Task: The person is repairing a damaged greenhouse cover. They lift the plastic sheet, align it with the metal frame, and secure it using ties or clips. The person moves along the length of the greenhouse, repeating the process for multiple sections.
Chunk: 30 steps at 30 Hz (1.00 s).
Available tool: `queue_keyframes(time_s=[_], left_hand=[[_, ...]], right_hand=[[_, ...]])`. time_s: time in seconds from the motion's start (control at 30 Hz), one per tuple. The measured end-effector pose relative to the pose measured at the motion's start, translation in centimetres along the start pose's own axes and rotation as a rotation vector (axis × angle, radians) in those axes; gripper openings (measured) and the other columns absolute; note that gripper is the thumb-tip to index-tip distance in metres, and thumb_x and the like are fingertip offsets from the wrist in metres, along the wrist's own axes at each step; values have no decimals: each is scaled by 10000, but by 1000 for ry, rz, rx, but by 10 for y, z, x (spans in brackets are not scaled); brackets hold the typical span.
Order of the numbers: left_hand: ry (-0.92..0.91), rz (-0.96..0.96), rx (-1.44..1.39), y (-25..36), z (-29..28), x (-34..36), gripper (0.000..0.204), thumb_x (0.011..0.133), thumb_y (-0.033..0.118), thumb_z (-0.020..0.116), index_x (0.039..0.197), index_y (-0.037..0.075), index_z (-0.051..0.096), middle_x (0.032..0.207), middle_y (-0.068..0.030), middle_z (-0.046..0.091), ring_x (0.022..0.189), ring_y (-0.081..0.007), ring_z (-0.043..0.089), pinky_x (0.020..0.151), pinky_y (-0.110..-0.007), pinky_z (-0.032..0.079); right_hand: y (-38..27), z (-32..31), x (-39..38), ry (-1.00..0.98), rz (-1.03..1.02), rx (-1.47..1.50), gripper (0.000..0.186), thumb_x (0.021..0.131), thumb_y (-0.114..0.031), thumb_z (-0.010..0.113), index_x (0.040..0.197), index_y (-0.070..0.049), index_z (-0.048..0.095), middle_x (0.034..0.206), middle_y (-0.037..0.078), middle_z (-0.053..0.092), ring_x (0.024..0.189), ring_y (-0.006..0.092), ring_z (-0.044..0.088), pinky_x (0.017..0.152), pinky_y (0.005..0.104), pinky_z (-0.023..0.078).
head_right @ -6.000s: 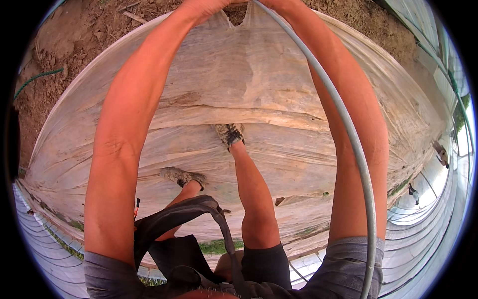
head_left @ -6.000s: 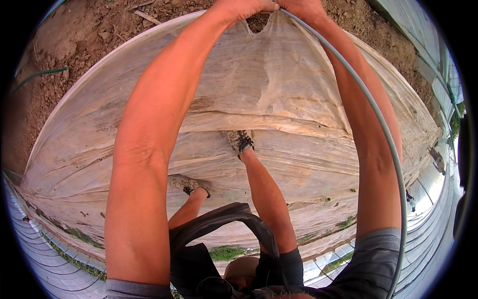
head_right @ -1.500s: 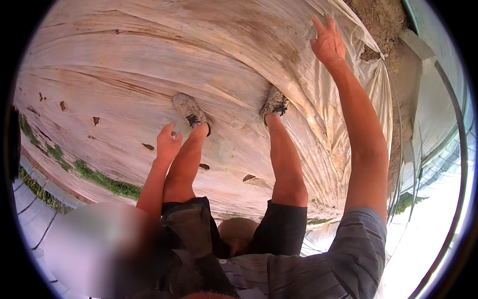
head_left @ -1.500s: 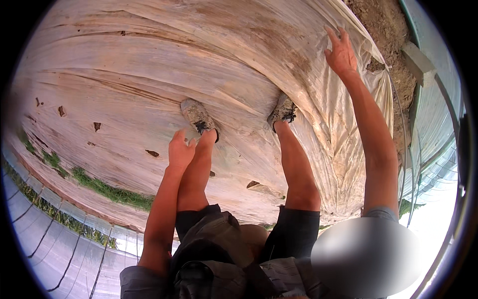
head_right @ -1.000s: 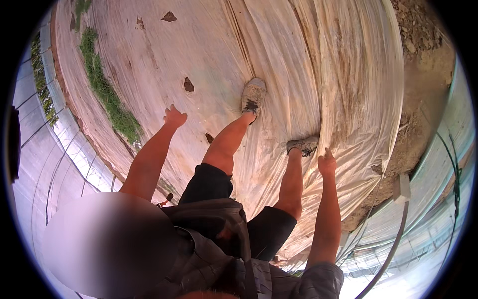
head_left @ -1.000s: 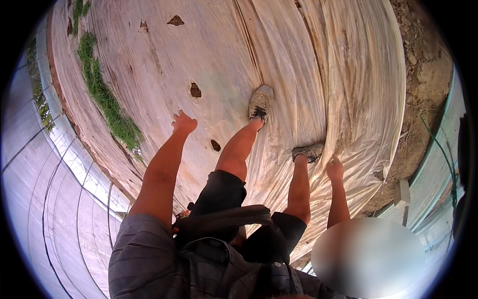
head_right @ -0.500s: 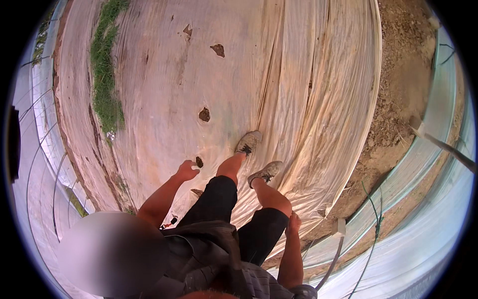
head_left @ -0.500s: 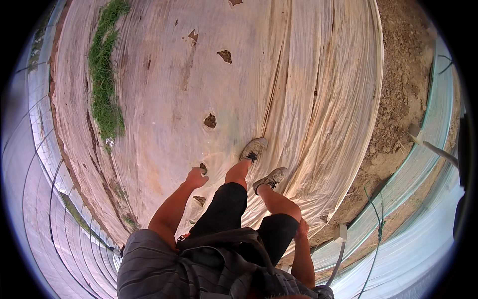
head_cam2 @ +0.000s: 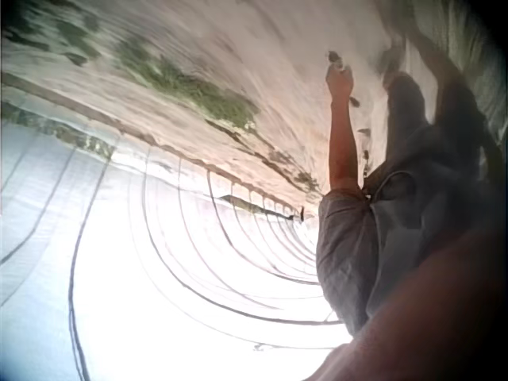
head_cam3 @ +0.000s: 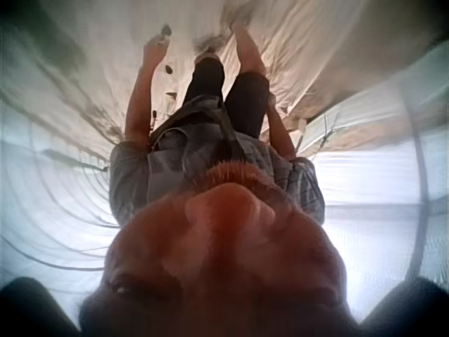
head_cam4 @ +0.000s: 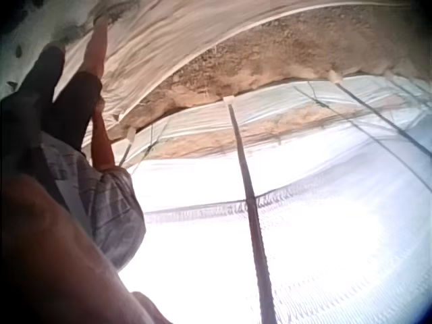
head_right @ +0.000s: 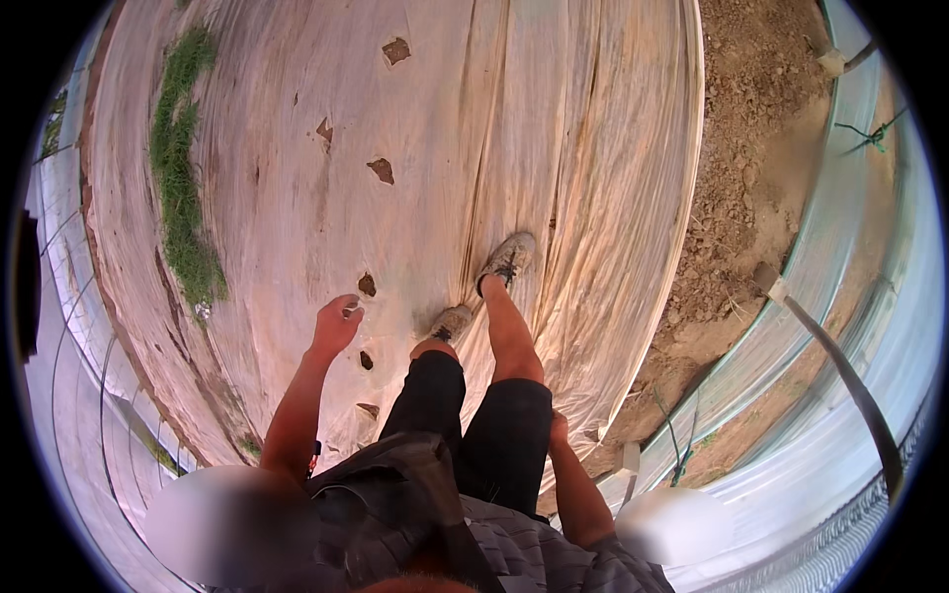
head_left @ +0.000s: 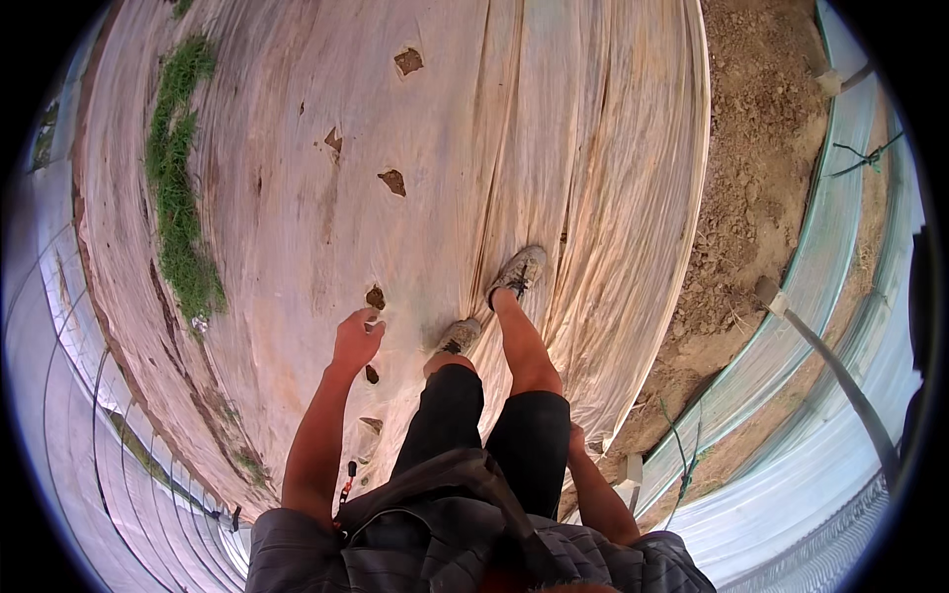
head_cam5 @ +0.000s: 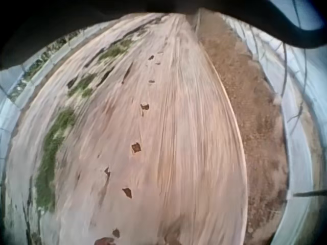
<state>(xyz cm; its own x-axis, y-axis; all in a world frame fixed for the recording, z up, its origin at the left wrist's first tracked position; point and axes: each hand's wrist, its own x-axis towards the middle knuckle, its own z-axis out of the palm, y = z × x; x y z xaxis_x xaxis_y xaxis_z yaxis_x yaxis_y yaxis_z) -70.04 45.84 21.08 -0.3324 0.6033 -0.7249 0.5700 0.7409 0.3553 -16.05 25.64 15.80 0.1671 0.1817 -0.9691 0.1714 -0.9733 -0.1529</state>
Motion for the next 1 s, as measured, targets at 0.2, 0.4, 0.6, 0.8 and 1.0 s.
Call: queue_keyframes(time_s=[0.2, 0.4, 0.6, 0.8, 1.0], left_hand=[[-86, -56, 6, -9, 62, -16, 304, 823, 242, 664, 1013, 6, 698, 999, -178, 710, 932, -294, 698, 810, -371, 545], [-201, -142, -146, 45, 94, 5, 276, 803, 270, 639, 949, 52, 727, 886, -157, 721, 840, -294, 705, 771, -384, 537], [-247, -324, -418, 128, 88, 85, 285, 831, 242, 646, 976, 6, 715, 816, -133, 722, 691, -208, 704, 676, -338, 542], [-198, -379, -594, 237, 66, 179, 309, 863, 205, 637, 1045, -39, 685, 876, -139, 719, 705, -185, 697, 664, -310, 546], [-195, -305, -622, 334, -4, 275, 349, 867, 190, 627, 1116, -53, 654, 926, -146, 713, 774, -182, 699, 683, -291, 548]], right_hand=[[-125, -36, 11, 118, 70, -229, 311, 874, -143, 545, 1092, 26, 688, 819, 106, 705, 750, 183, 687, 631, 319, 531], [-261, -72, 23, 111, 73, -188, 394, 861, -79, 482, 1214, 49, 602, 764, 91, 670, 672, 170, 673, 568, 280, 512], [-412, -61, 49, 51, 34, -176, 390, 846, -85, 527, 1204, 47, 611, 745, 91, 669, 669, 165, 657, 588, 285, 512], [-545, -92, 40, 66, 118, -243, 379, 869, -84, 502, 1214, 34, 606, 807, 90, 670, 698, 175, 672, 609, 297, 521], [-614, -147, 22, 203, 150, -335, 386, 871, -86, 476, 1212, 54, 591, 809, 84, 660, 691, 161, 659, 593, 285, 510]])
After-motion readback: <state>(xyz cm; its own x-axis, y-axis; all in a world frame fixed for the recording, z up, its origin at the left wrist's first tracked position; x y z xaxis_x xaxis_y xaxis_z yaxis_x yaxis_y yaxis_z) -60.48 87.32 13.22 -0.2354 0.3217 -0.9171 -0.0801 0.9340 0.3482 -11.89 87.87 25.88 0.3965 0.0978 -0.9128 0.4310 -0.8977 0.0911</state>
